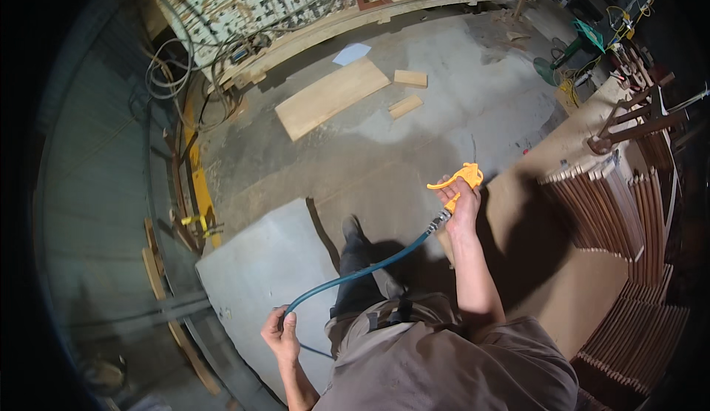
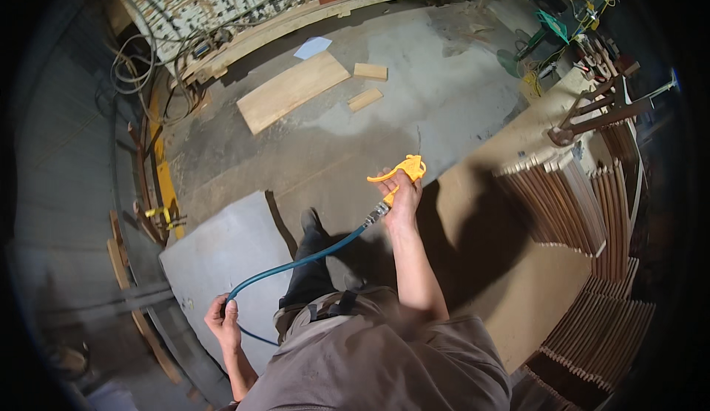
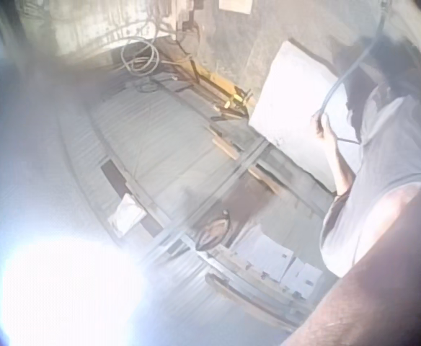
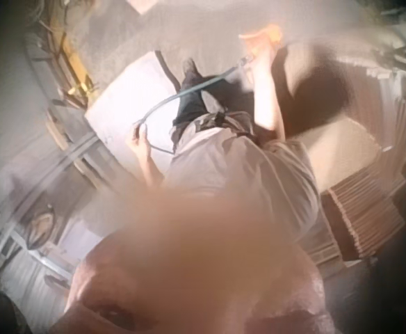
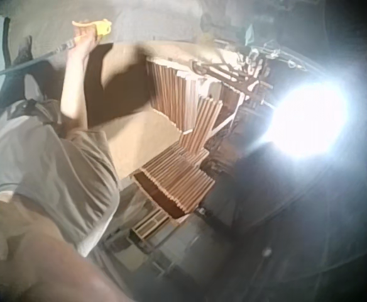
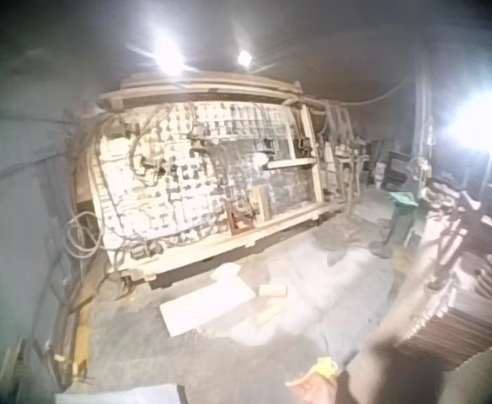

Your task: The person assembles wooden furniture components by fitting pieces together, hammering blocks into place with a mallet, clearing dust with an air nozzle, and handling a long wooden board.

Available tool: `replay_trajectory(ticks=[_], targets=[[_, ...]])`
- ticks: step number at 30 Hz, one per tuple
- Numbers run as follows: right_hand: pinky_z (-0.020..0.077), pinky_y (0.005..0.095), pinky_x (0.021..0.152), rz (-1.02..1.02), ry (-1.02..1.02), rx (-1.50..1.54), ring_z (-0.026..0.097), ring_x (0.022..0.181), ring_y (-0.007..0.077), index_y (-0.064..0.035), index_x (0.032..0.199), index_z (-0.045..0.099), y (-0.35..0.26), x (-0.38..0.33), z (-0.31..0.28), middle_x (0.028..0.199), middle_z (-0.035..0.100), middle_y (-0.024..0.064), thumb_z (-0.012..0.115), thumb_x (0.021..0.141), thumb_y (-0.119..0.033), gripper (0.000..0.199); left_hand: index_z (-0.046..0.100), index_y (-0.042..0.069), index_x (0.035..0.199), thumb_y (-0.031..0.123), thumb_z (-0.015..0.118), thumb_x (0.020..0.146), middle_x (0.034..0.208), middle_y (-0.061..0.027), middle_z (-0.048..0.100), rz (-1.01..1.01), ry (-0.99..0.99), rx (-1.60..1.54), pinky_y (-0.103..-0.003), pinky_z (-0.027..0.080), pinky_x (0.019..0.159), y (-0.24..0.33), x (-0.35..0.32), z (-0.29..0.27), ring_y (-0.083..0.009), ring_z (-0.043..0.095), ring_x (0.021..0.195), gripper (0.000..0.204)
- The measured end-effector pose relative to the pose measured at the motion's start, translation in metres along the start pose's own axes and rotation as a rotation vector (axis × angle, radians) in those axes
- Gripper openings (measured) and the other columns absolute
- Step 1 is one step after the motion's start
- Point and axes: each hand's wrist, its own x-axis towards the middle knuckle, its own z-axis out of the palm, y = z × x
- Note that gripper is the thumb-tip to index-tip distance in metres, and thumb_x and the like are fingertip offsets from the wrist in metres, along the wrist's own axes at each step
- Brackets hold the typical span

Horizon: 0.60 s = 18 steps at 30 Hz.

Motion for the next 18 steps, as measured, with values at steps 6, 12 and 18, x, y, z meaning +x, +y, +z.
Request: replay_trajectory(ticks=[6,12,18], targets=[[0.0551,0.0402,0.075,-0.136,0.124,-0.052,0.062,0.081,0.0237,-0.0055,0.112,0.046,0.006,0.137,0.059,0.093,0.058,0.0132,0.048,0.090,-0.007,0.023,0.064,-0.004,0.087,0.008,0.067,0.081,0.064,-0.0060,0.050,0.202,-0.182,0.379,-0.026,0.036,0.054,0.042,0.196,0.068,-0.0127,0.044,0.059,0.015],[0.0549,0.0391,0.072,-0.184,0.155,0.058,0.061,0.074,0.0234,-0.0021,0.098,0.047,-0.029,0.226,0.120,0.084,0.056,0.0114,0.046,0.088,-0.006,0.011,0.066,-0.003,0.088,0.007,0.070,0.076,0.069,-0.0113,0.059,0.299,-0.271,0.471,-0.028,0.042,0.057,0.101,0.354,0.131,-0.0173,0.054,0.059,0.016],[0.0572,0.0406,0.072,-0.233,0.396,0.016,0.064,0.078,0.0263,-0.0012,0.104,0.046,-0.058,0.341,0.110,0.089,0.059,0.0142,0.048,0.089,-0.011,0.018,0.067,0.000,0.086,-0.002,0.069,0.072,0.068,-0.0123,0.059,0.403,-0.462,0.513,-0.029,0.043,0.053,0.155,0.497,0.272,-0.0192,0.055,0.055,0.015]])
